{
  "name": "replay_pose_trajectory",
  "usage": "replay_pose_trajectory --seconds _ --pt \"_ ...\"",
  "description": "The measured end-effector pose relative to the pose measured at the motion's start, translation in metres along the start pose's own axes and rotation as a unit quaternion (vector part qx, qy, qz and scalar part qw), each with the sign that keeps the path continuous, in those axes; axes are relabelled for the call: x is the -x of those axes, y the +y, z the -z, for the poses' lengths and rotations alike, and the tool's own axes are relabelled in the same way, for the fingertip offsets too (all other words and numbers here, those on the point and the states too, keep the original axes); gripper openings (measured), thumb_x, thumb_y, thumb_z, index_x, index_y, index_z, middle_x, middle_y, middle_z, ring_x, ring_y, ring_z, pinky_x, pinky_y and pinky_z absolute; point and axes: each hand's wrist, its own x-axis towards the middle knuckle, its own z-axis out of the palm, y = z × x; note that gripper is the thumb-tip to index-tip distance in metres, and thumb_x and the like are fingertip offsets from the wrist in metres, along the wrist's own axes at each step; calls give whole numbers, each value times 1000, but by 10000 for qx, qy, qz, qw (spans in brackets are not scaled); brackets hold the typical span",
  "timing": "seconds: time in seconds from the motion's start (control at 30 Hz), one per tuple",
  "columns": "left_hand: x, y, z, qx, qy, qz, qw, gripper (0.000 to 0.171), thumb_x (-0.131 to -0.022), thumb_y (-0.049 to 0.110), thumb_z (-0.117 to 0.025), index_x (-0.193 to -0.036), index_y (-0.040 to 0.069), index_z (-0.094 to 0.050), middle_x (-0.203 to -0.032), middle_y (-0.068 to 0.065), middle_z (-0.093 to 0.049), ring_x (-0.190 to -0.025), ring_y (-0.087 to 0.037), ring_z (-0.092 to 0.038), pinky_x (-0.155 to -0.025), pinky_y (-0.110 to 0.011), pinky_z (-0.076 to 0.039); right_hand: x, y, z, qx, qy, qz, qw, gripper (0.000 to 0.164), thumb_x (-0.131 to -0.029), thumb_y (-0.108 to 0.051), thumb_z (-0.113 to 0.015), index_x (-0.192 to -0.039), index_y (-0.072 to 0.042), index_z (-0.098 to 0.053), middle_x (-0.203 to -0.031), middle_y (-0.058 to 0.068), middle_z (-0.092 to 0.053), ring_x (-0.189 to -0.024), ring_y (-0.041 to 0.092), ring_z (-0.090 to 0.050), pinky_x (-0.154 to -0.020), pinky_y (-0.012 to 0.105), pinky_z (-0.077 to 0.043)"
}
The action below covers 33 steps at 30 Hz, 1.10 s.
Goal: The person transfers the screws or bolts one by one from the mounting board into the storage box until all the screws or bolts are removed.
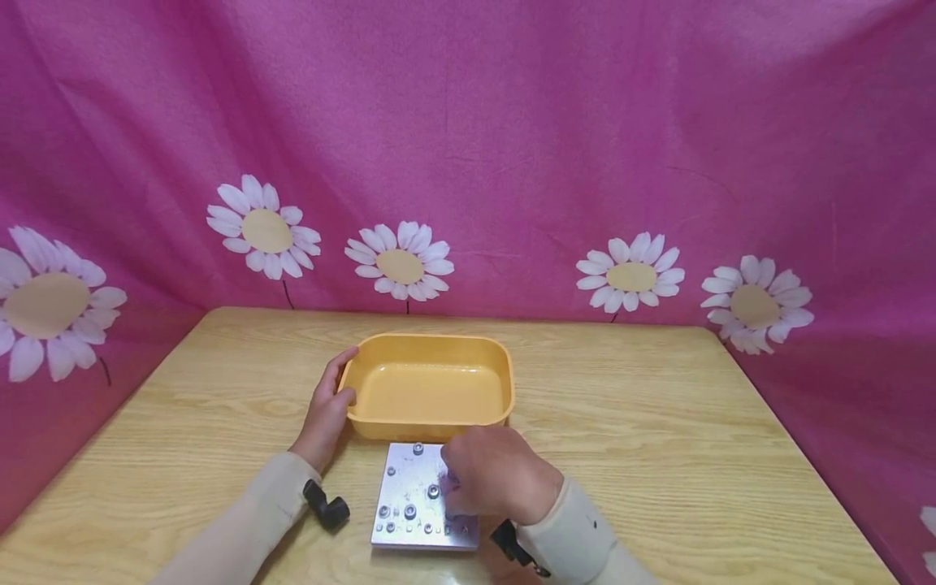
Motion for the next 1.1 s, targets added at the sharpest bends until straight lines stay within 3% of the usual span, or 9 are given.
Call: replay_pose_trajectory --seconds 0.5,0.77,1.1 --pt "-1 0 -1 62 20 45 10000 66 -83 0 -41 -144 25 -36 -151 5 -32 -133 -19 -36 -107 -39 -33 2 3 7 -348 -173 -50 9992 24 -78 -23 -71 -63 -20 -52 -53 -7 -45 -48 8 -40 -45 24 -30" --pt "0 0 -1 125 28 -11 9999 65 -84 0 -41 -144 23 -36 -150 2 -33 -131 -20 -38 -107 -39 -34 4 3 13 -626 -382 -248 9970 22 -81 -30 -66 -65 -21 -54 -55 -6 -49 -48 10 -44 -45 25 -34" --pt "0 0 -1 129 -20 32 9999 64 -85 1 -41 -144 23 -36 -151 2 -32 -131 -20 -38 -107 -39 -34 4 4 13 -894 -109 200 9957 28 -81 -25 -59 -57 -20 -46 -50 -9 -35 -44 5 -34 -44 22 -25"
